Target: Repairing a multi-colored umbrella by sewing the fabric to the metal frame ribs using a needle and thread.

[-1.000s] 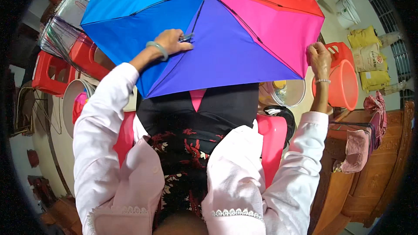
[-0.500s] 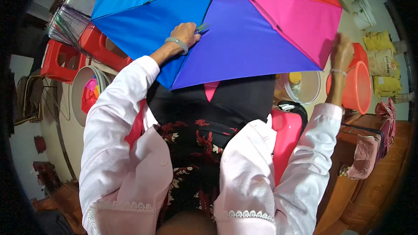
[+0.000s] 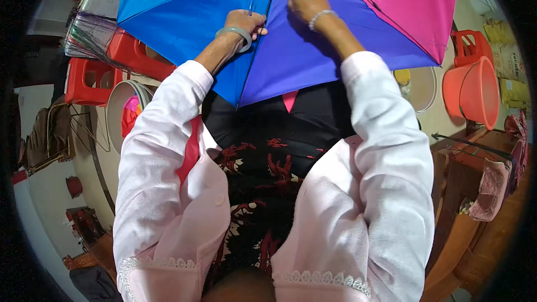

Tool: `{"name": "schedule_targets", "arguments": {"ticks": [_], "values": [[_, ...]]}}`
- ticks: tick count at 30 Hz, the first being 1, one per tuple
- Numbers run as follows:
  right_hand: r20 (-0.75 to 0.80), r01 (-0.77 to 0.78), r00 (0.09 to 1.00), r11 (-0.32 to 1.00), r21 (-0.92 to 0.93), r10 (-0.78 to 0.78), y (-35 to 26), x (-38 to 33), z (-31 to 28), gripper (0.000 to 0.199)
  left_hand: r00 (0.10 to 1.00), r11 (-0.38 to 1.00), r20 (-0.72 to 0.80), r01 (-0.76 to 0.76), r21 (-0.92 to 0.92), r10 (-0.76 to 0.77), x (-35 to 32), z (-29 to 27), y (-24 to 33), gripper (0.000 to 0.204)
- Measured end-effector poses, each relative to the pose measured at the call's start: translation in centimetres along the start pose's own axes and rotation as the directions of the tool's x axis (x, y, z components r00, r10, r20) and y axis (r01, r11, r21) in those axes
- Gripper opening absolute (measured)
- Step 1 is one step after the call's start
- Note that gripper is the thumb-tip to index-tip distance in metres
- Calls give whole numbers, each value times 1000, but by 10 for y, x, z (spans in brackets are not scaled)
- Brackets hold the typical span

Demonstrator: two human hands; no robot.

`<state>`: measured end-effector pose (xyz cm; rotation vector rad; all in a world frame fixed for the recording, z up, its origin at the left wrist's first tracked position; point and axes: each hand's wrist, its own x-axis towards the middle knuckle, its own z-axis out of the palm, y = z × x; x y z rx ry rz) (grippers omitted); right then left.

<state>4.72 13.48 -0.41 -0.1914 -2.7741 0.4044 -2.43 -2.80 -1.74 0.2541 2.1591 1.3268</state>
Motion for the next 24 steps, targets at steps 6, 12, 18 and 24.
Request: {"name": "schedule_targets", "arguments": {"ticks": [6, 12, 18, 24], "values": [[-7, -181, 983, 982, -57, 181, -27, -9, 33, 17, 985, 967, 68, 171, -191, -161, -1, 1, 5, 12], [159, -182, 972, 983, 35, 174, -42, -11, 34, 17, 991, 966, 46, 132, -222, -125, -1, -2, 5, 15], [230, -177, 962, 977, 116, 147, -44, -13, 34, 15, 984, 963, 103, 167, -212, -148, 2, -6, 4, 19], [73, -169, 985, 960, 223, 156, -35, -14, 53, 13, 977, 934, 122, 202, -294, -173, 10, 0, 2, 21]]}}
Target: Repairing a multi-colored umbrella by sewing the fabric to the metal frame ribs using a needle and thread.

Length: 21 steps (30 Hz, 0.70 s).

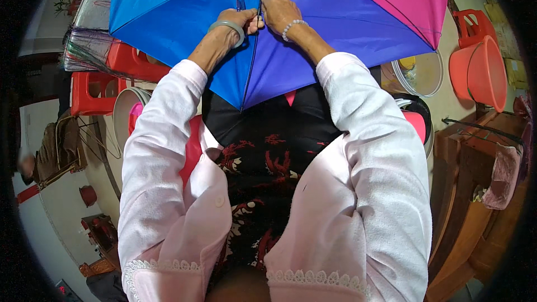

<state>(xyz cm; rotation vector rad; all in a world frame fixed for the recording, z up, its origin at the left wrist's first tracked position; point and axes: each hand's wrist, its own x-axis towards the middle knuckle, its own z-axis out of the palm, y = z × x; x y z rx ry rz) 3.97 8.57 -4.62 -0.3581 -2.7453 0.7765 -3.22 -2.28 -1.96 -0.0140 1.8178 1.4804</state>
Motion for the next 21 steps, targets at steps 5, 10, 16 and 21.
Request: {"name": "schedule_targets", "arguments": {"ticks": [5, 10, 16, 21], "values": [[-64, 7, 998, 993, 117, 1, -1, 1, 4, 12, 998, 999, 20, -52, 11, 52, 7, -3, -4, 15], [-79, 8, 997, 1000, 18, -6, -2, -1, 6, 12, 979, 983, -164, -141, -114, 121, 4, 5, -14, 17], [-19, -29, 999, 999, 32, 29, 7, -8, 3, 13, 978, 977, -178, -136, -166, 106, -8, 3, -11, 17], [0, -74, 997, 978, 196, 76, 10, -14, 0, 13, 987, 973, -118, -126, -191, 105, -6, -1, -13, 19]]}}
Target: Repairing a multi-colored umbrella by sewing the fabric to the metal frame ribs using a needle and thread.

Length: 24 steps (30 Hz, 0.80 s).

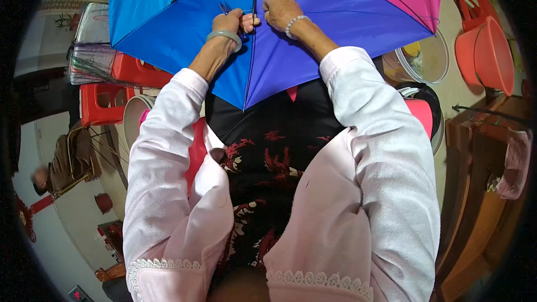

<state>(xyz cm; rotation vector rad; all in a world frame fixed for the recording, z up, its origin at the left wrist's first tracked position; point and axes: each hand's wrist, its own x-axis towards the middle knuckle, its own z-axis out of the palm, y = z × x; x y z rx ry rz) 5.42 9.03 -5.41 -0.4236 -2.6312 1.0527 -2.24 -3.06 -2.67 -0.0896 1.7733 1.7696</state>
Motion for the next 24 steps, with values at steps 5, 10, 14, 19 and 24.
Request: {"name": "schedule_targets", "arguments": {"ticks": [5, 10, 14, 19, 24], "values": [[-15, -11, 1000, 998, 56, 12, 4, -3, 1, 11, 999, 999, 20, 39, 24, -40, 4, 1, 0, 19], [-136, 36, 990, 996, 83, -24, 6, -5, 5, 8, 995, 993, 45, 90, 81, -93, 7, 0, 0, 22], [-145, 30, 989, 989, 143, -9, 5, -7, 6, 8, 991, 991, 78, 104, 90, -111, 12, -5, 0, 20], [-188, 61, 982, 986, 154, -32, 8, -7, 7, 10, 991, 990, 89, 90, 110, -100, 12, -4, 2, 16], [-171, 54, 985, 986, 161, -27, 6, -7, 9, 10, 987, 986, 117, 89, 138, -105, 16, -8, 1, 16]]}}
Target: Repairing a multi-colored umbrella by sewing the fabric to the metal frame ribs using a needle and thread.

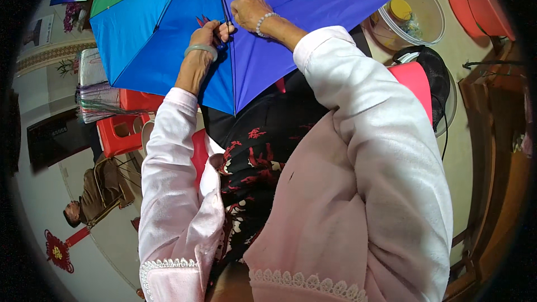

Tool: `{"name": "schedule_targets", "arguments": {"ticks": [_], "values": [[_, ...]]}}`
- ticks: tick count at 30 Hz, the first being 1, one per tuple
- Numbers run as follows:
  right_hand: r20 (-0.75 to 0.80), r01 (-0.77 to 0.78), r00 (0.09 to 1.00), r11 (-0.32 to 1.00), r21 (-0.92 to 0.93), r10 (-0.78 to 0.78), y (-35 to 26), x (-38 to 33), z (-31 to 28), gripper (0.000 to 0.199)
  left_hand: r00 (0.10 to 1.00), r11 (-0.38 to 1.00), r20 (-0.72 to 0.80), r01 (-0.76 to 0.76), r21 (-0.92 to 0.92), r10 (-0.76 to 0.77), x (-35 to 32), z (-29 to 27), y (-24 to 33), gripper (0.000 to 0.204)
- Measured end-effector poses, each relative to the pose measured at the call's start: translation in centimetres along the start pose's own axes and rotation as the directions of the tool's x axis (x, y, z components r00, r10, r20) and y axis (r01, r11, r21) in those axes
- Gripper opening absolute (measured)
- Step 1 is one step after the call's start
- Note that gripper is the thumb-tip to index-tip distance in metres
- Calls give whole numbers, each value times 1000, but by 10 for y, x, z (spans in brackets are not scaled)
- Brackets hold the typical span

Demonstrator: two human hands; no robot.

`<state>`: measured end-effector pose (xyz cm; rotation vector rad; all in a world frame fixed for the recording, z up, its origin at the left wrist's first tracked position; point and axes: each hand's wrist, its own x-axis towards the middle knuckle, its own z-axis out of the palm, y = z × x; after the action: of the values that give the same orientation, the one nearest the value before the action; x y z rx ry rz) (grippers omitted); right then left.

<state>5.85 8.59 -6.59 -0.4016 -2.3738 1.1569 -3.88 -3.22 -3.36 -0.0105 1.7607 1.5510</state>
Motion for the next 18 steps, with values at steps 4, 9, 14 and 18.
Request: {"name": "schedule_targets", "arguments": {"ticks": [4, 9, 14, 18], "values": [[2, 1, 1000, 1000, -5, -1, 2, 0, 0, 10, 998, 1000, -64, -17, 20, 18, -3, 6, -2, 18], [37, -26, 999, 1000, -14, 26, 0, 0, -1, 10, 997, 999, -63, -36, 37, 39, -3, 4, -4, 18], [27, -8, 1000, 1000, -9, 8, 2, -1, 1, 11, 996, 995, -67, -53, 87, 58, -5, 4, -5, 18], [30, -20, 999, 1000, -5, 20, 3, -1, 1, 11, 996, 995, -67, -46, 83, 52, -6, 7, -5, 19]]}}
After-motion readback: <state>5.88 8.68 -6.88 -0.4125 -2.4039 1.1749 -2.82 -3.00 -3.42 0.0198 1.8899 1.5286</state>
